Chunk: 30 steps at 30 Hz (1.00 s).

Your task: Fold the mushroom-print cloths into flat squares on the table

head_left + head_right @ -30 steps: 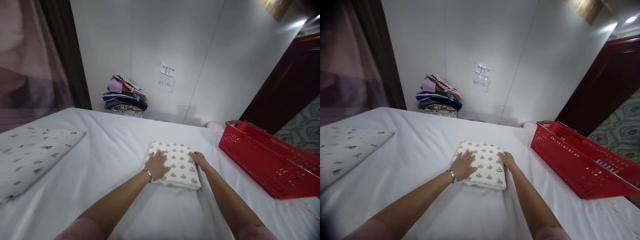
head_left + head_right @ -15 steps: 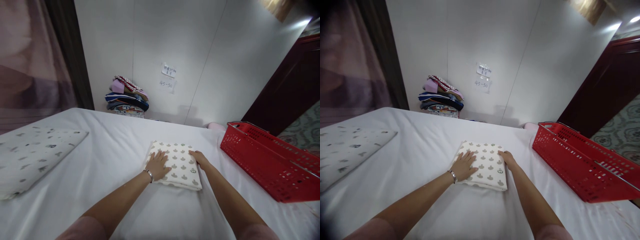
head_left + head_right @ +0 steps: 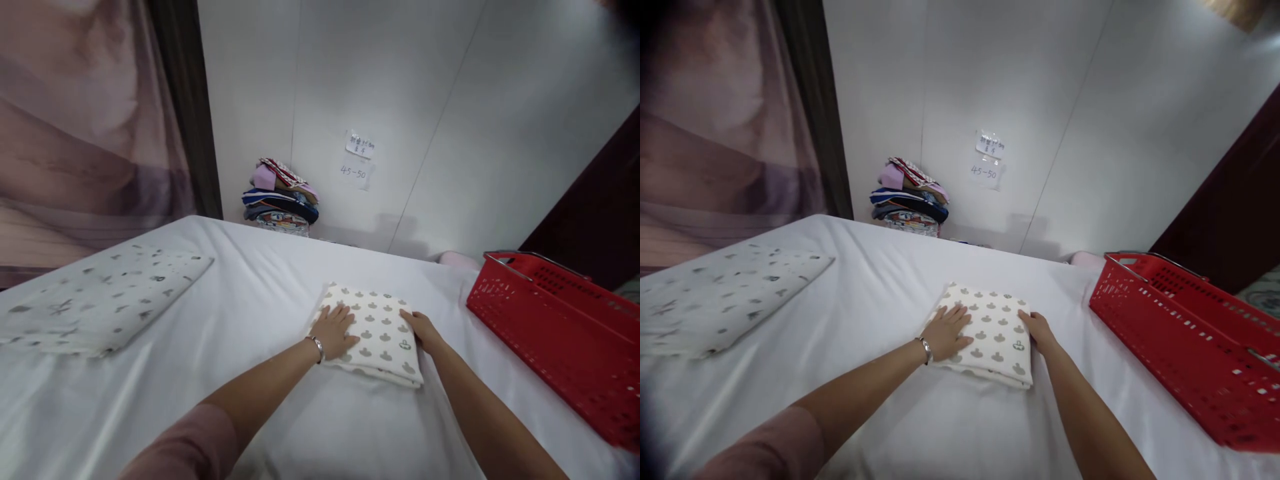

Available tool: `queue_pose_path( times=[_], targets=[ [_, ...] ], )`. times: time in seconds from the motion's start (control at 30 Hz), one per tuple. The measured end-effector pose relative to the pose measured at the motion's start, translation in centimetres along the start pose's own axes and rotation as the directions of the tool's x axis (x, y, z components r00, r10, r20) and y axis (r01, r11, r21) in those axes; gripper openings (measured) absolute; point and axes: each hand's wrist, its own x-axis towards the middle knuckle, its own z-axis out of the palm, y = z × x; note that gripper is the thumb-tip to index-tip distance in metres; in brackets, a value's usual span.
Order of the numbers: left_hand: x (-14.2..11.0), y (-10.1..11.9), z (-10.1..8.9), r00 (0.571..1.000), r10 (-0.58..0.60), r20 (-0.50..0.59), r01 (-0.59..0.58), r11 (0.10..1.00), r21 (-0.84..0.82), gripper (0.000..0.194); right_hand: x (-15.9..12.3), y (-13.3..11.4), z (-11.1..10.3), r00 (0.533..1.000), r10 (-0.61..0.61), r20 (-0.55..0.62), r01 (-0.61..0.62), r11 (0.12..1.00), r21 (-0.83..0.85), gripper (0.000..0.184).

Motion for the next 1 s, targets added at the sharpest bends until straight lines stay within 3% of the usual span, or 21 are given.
queue_pose_path(
  times=[0.07, 0.13, 0.23, 0.33, 0.43, 0.5, 0.63, 0.73, 0.8, 0.87, 0.9, 0.93, 1.0],
  targets=[
    [0.6, -0.4, -0.6, 0.999, -0.030, 0.018, 0.031, 0.998, -0.059, 0.055, -0.2, -0.2, -0.2, 0.998, 0.024, 0.062, -0.026, 0.999, 0.034, 0.036],
    [1.3, -1.0, -1.4, 0.989, -0.140, -0.038, 0.135, 0.983, -0.122, 0.053, -0.2, -0.5, -0.3, 0.991, 0.060, 0.122, -0.070, 0.995, 0.076, 0.037],
    [2.7, -2.6, -2.5, 0.889, -0.443, -0.113, 0.398, 0.872, -0.286, 0.052, 0.0, -1.2, -0.2, 0.977, 0.113, 0.179, -0.135, 0.984, 0.115, 0.037],
    [4.2, -4.2, -3.1, 0.789, -0.615, -0.004, 0.559, 0.721, -0.410, 0.057, 0.2, -1.6, 0.0, 0.976, 0.108, 0.187, -0.129, 0.986, 0.103, 0.041],
    [5.4, -5.1, -3.3, 0.752, -0.653, 0.087, 0.607, 0.635, -0.477, 0.059, 0.1, -1.7, 0.2, 0.961, 0.064, 0.267, -0.104, 0.985, 0.138, 0.044],
    [5.8, -5.3, -3.5, 0.752, -0.638, 0.168, 0.606, 0.567, -0.558, 0.051, -0.1, -1.7, 0.2, 0.948, 0.031, 0.317, -0.096, 0.977, 0.192, 0.045],
    [5.4, -5.4, -3.8, 0.816, -0.505, 0.282, 0.518, 0.419, -0.746, 0.034, -0.9, -2.4, -0.2, 0.923, -0.086, 0.375, -0.022, 0.961, 0.274, 0.048],
    [5.1, -5.6, -5.1, 0.848, -0.459, 0.264, 0.441, 0.336, -0.832, 0.036, -1.2, -4.3, -0.6, 0.907, -0.151, 0.393, 0.035, 0.958, 0.286, 0.052],
    [5.2, -5.7, -7.1, 0.863, -0.460, 0.208, 0.379, 0.316, -0.870, 0.040, -1.1, -6.6, -0.9, 0.908, -0.208, 0.363, 0.106, 0.954, 0.282, 0.054],
    [5.5, -5.7, -10.2, 0.887, -0.453, 0.090, 0.264, 0.339, -0.903, 0.044, -1.0, -9.4, -1.1, 0.896, -0.318, 0.310, 0.232, 0.931, 0.283, 0.054],
    [5.6, -5.6, -12.0, 0.903, -0.423, -0.075, 0.114, 0.405, -0.907, 0.046, -0.9, -11.0, -1.2, 0.879, -0.392, 0.272, 0.315, 0.905, 0.286, 0.053],
    [5.6, -5.4, -13.8, 0.896, -0.368, -0.247, -0.042, 0.483, -0.874, 0.048, -0.9, -12.5, -1.2, 0.850, -0.478, 0.222, 0.410, 0.864, 0.292, 0.051],
    [4.9, -5.0, -16.9, 0.848, -0.225, -0.480, -0.256, 0.618, -0.743, 0.049, -1.1, -15.0, -1.2, 0.758, -0.642, 0.111, 0.594, 0.751, 0.288, 0.050]
  ],
)
